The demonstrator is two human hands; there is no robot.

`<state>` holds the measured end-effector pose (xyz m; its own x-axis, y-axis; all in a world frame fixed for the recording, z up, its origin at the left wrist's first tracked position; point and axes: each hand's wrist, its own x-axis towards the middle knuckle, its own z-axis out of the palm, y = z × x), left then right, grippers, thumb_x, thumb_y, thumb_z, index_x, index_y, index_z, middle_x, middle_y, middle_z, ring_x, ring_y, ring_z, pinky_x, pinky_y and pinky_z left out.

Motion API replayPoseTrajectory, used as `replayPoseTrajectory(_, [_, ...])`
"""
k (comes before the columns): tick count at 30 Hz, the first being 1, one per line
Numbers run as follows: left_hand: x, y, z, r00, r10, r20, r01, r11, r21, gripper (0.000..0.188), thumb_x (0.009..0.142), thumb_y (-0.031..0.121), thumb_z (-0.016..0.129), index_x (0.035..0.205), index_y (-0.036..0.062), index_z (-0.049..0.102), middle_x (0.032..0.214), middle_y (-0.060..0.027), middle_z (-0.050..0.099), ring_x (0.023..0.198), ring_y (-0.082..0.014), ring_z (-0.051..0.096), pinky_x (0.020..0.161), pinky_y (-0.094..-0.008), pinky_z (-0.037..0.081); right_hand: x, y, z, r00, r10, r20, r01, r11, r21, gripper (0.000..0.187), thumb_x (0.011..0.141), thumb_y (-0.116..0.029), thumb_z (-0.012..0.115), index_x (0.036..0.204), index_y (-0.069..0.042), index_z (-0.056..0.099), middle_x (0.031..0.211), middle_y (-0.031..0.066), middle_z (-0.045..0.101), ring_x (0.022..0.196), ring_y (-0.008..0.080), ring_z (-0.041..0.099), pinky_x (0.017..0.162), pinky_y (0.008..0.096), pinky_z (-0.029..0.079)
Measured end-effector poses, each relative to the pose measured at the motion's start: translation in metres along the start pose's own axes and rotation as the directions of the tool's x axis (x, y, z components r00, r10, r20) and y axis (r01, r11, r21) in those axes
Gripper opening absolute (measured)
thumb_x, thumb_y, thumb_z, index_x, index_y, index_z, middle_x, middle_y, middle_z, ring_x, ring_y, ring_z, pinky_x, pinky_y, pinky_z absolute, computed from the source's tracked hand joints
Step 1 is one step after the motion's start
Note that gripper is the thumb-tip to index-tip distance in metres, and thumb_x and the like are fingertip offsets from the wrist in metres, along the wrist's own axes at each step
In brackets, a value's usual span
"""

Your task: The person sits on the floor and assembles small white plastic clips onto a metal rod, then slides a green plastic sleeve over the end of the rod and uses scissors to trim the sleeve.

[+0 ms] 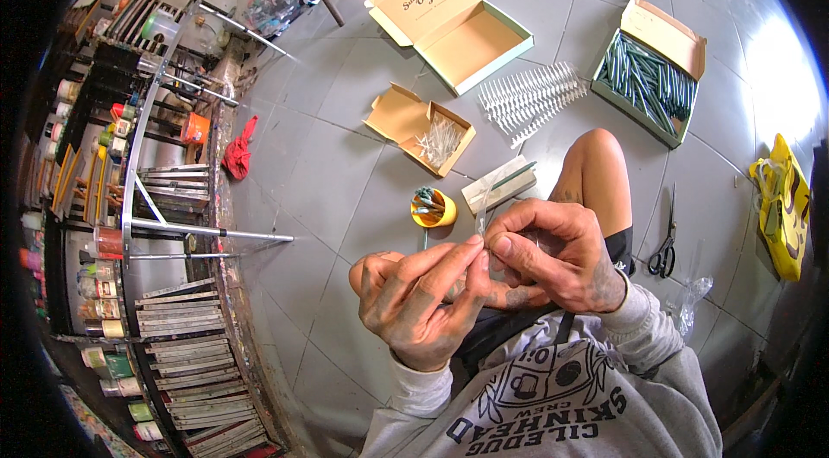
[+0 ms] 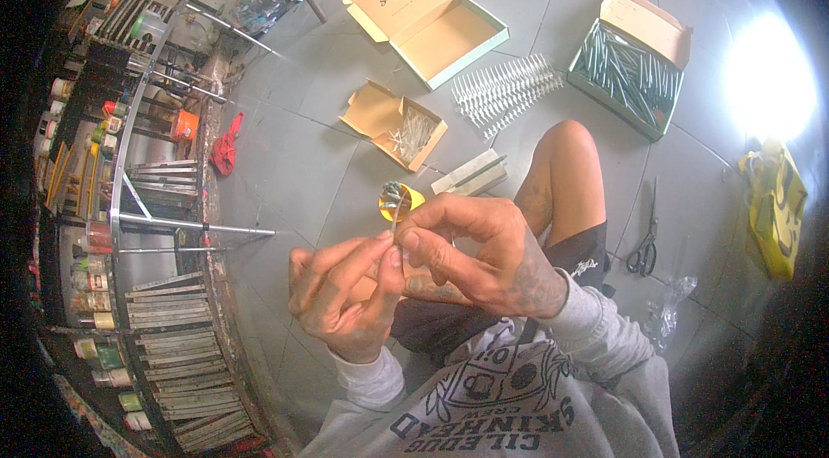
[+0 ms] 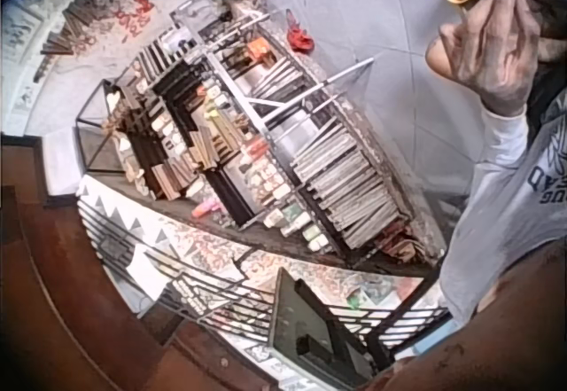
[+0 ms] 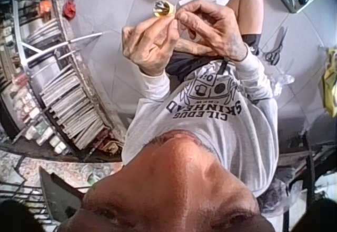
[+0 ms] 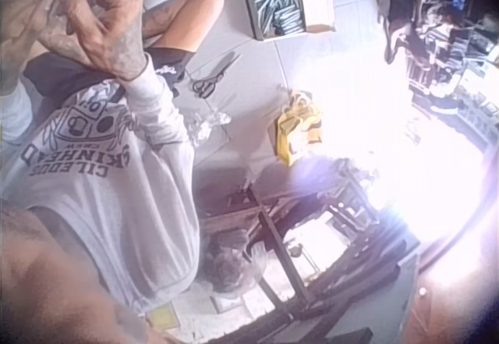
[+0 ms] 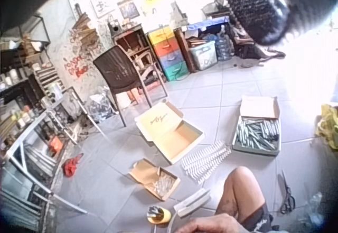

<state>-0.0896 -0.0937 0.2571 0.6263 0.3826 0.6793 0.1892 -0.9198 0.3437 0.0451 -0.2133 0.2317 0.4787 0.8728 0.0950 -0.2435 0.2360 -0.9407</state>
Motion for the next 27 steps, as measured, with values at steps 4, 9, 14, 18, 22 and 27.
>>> replayPoseTrajectory(4, [-0.002, 0.001, 0.0, 1.0, 0.011, 0.007, -0.011, 0.999, 0.03, 0.033, 0.065, 0.015, 0.087, 0.095, 0.0229, 0.079, 0.089, 0.0138, 0.069, 0.069, -0.0087, 0.051, 0.073, -0.0277, 0.04, 0.002, 0.004, -0.002, 0.995, -0.098, 0.005, 0.098, 0.994, -0.054, 0.021, 0.095, -0.014, 0.064, 0.102, 0.006, 0.065, 0.089, 0.0105, 0.07, 0.083, 0.0123, 0.065, 0.076, 0.0288, 0.052])
replayPoseTrajectory(9, [-0.004, 0.0, 0.001, 1.0, 0.029, 0.007, -0.029, 0.998, 0.051, 0.035, 0.064, 0.015, 0.088, 0.096, 0.0232, 0.079, 0.089, 0.0138, 0.068, 0.07, -0.0095, 0.049, 0.074, -0.028, 0.039, 0.002, -0.001, -0.003, 0.998, -0.056, -0.015, 0.055, 0.994, -0.099, 0.018, 0.093, -0.012, 0.064, 0.098, 0.005, 0.066, 0.086, 0.01, 0.07, 0.081, 0.0123, 0.065, 0.075, 0.0285, 0.052])
replayPoseTrajectory(14, [0.001, 0.002, 0.001, 0.996, 0.088, -0.012, -0.087, 0.995, 0.051, 0.033, 0.065, 0.007, 0.087, 0.094, 0.019, 0.078, 0.084, 0.0072, 0.07, 0.064, -0.0101, 0.052, 0.059, -0.0276, 0.036, 0.003, 0.002, -0.004, 0.993, -0.119, -0.012, 0.117, 0.984, -0.137, 0.016, 0.091, -0.01, 0.063, 0.094, 0.005, 0.066, 0.084, 0.0098, 0.069, 0.078, 0.0128, 0.065, 0.073, 0.0284, 0.052])
replayPoseTrajectory(18, [0.0, 0.002, 0.002, 0.997, 0.08, -0.01, -0.079, 0.995, 0.057, 0.032, 0.065, 0.008, 0.087, 0.093, 0.0185, 0.078, 0.084, 0.0073, 0.07, 0.064, -0.0099, 0.052, 0.059, -0.0274, 0.036, 0.004, 0.003, -0.004, 0.99, -0.137, -0.015, 0.133, 0.979, -0.156, 0.016, 0.09, -0.01, 0.063, 0.093, 0.005, 0.066, 0.083, 0.0093, 0.069, 0.077, 0.0125, 0.065, 0.073, 0.0283, 0.053])
replayPoseTrajectory(22, [-0.001, 0.003, 0.003, 0.998, 0.067, -0.013, -0.066, 0.996, 0.053, 0.033, 0.064, 0.01, 0.088, 0.094, 0.02, 0.078, 0.085, 0.0097, 0.069, 0.066, -0.0102, 0.05, 0.063, -0.0275, 0.037, 0.003, 0.005, -0.004, 0.989, -0.146, -0.033, 0.14, 0.979, -0.145, 0.016, 0.089, -0.011, 0.064, 0.092, 0.005, 0.066, 0.082, 0.008, 0.069, 0.076, 0.0118, 0.064, 0.072, 0.028, 0.053])
replayPoseTrajectory(27, [-0.007, 0.0, 0.005, 0.999, 0.048, -0.022, -0.046, 0.997, 0.064, 0.037, 0.063, 0.014, 0.088, 0.097, 0.0241, 0.079, 0.088, 0.0148, 0.067, 0.068, -0.0111, 0.046, 0.071, -0.0279, 0.037, 0.004, 0.007, -0.004, 0.986, -0.163, -0.04, 0.153, 0.972, -0.179, 0.015, 0.089, -0.011, 0.065, 0.091, 0.004, 0.066, 0.08, 0.0069, 0.069, 0.075, 0.0107, 0.064, 0.071, 0.0272, 0.052])
